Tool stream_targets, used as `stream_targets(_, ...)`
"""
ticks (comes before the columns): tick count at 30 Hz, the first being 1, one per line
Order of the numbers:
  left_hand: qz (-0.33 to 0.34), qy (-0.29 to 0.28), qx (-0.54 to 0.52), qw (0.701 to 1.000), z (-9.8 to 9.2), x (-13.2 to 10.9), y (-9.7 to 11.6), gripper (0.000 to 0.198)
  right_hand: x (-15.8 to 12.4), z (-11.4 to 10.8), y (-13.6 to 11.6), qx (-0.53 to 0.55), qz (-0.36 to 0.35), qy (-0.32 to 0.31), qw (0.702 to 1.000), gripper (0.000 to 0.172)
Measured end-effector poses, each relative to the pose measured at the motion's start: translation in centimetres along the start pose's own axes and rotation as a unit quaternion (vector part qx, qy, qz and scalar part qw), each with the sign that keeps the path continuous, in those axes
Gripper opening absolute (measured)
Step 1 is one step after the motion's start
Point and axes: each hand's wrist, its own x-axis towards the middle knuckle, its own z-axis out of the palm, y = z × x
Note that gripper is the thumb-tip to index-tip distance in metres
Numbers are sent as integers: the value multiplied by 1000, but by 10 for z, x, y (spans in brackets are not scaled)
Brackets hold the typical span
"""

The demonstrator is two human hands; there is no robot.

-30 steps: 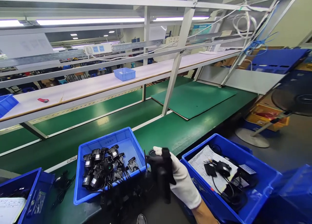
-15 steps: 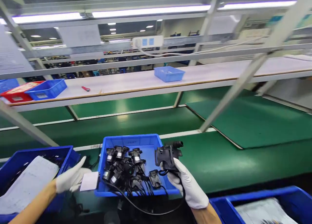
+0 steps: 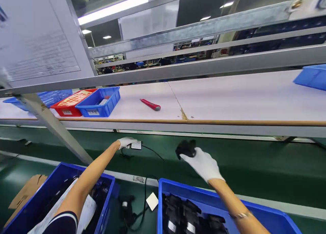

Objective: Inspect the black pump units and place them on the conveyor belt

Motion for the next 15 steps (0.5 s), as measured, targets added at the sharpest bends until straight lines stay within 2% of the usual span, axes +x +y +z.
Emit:
stream_targets(2,-4,62,21,998,-14,32,-13,35,34,46,-24,-49,6,-13,999,49)
stream_targets(4,-20,114,43,992,-18,53,-33,35,58,98,-43,-69,18,-44,996,46)
stream_targets(7,-52,171,80,981,-16,67,-69,38,79,173,-59,-72,61,-106,990,37)
stream_targets(9,-69,204,100,971,-12,72,-91,39,84,213,-64,-73,92,-136,984,33)
stream_targets(12,-88,250,121,957,-5,80,-111,42,84,250,-70,-74,113,-183,974,34)
stream_targets(15,-87,279,133,947,10,91,-110,42,82,256,-77,-62,95,-229,967,34)
